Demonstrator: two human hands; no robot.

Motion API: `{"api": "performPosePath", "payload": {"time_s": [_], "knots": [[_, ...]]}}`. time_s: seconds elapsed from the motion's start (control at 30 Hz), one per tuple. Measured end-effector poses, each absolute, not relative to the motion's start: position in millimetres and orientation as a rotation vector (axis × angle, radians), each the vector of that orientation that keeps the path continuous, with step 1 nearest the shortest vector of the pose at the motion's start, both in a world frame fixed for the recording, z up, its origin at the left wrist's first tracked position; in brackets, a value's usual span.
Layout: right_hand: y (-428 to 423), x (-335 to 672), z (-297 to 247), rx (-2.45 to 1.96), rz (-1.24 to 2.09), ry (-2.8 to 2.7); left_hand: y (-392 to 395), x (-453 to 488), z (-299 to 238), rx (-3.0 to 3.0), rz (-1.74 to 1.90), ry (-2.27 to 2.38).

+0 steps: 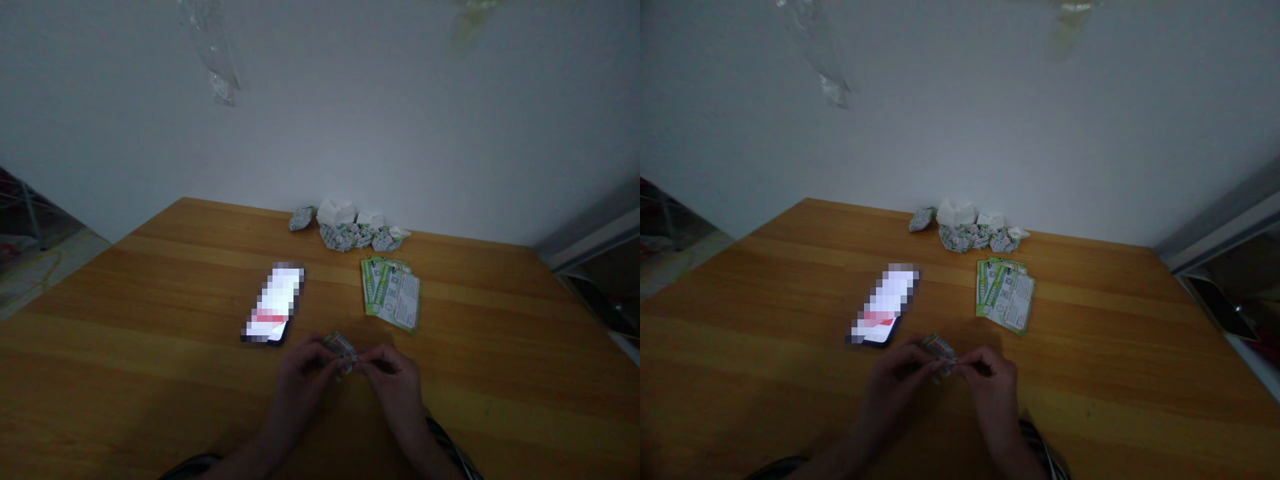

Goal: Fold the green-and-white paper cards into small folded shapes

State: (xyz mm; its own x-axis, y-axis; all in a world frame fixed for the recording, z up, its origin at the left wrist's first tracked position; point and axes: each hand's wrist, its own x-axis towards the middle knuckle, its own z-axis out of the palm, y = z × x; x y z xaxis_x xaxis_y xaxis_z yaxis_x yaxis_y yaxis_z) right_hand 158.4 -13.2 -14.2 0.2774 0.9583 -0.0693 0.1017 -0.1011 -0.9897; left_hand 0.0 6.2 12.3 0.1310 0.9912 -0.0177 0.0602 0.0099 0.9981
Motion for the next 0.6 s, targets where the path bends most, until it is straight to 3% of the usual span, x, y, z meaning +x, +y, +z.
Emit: {"api": "performPosePath", "payload": {"time_s": [0.6], "knots": [[-10,150,-10,-1.312,1.299,-0.84,10,-3,12,1.082,0.994,1.338]]}}
